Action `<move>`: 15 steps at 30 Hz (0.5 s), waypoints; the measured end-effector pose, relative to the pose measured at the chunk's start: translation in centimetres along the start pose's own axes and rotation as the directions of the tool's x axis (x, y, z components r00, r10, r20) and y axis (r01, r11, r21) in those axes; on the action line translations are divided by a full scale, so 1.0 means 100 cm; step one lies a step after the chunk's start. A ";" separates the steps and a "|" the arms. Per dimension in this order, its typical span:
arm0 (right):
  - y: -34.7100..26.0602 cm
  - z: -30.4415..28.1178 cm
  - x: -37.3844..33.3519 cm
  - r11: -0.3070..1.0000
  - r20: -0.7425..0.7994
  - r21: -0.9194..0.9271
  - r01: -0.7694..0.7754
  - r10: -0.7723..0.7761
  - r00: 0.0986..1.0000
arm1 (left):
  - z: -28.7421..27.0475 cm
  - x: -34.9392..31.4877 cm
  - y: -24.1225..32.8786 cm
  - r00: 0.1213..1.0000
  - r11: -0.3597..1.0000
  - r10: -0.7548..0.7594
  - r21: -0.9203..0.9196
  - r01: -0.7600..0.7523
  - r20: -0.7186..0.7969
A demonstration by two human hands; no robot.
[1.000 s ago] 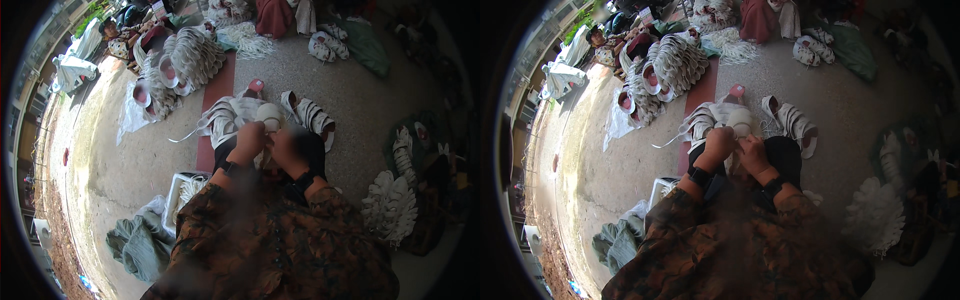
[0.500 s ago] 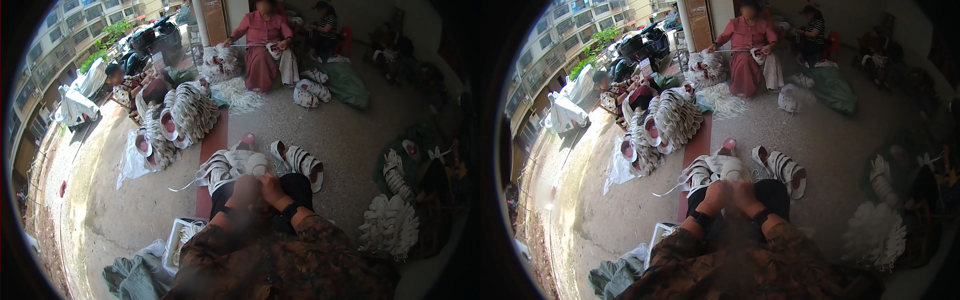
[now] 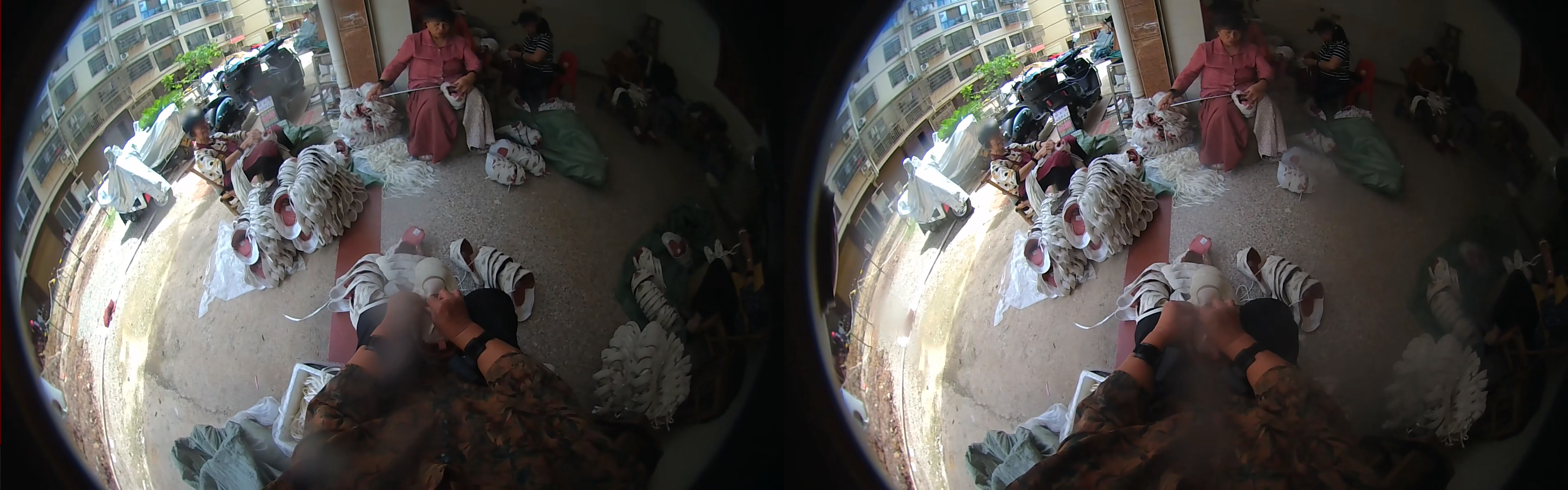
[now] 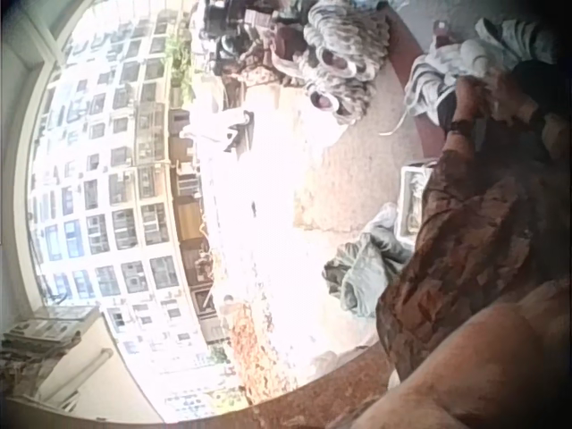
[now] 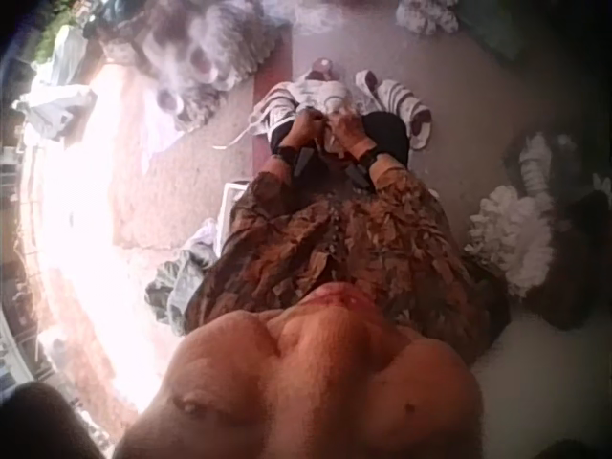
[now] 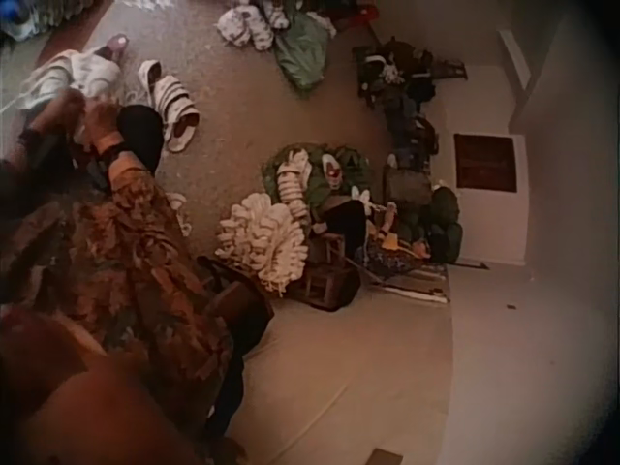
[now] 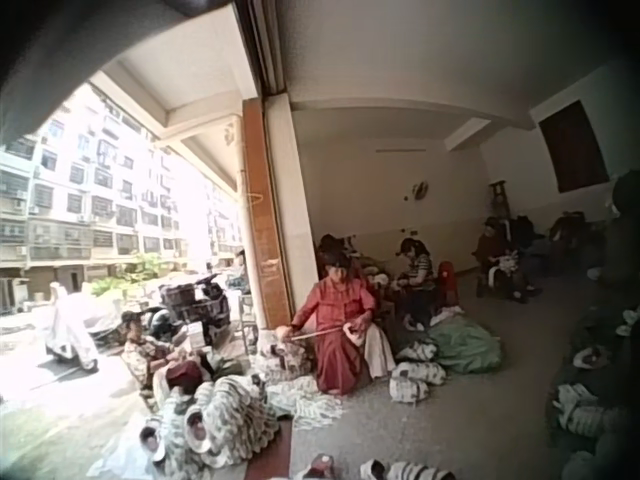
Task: The person sits on the ground and threads white shoelaces through the eyelets of a white shoe held on their lap. They pull the laces tight, adjust the fit, and continue lacing the shoe one at a time.
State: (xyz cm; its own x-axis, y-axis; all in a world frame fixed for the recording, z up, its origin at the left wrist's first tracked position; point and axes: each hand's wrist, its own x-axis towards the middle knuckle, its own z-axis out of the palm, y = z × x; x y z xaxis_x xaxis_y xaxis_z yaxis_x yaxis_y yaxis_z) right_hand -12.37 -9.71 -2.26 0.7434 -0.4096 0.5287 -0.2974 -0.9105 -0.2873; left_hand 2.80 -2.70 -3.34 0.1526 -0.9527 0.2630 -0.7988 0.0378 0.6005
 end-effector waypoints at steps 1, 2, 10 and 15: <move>-0.002 0.001 0.001 1.000 0.001 -0.009 -0.002 0.002 1.000 | 0.004 -0.003 -0.009 0.997 0.999 0.054 -0.005 -0.054 -0.049; -0.004 0.002 0.003 1.000 0.001 -0.017 -0.001 0.001 1.000 | 0.009 -0.007 -0.016 0.994 0.998 0.065 0.024 -0.063 -0.088; -0.003 0.003 0.006 0.981 0.035 -0.174 0.091 -0.086 0.996 | 0.000 -0.004 0.022 0.931 0.917 -0.365 -0.177 0.356 -0.021; 0.004 -0.035 0.016 0.904 0.499 0.419 -0.085 -0.151 0.853 | 0.004 -0.005 0.023 0.895 0.878 -0.436 -0.262 0.402 -0.089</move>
State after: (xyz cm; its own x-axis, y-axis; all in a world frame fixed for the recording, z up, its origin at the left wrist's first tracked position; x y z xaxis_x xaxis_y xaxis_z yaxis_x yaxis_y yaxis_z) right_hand -13.44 -10.92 1.26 0.9782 -0.1844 0.0959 -0.0815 -0.7647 -0.6393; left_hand 0.65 -2.21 -2.37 0.5368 -0.8428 0.0406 -0.4872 -0.2704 0.8304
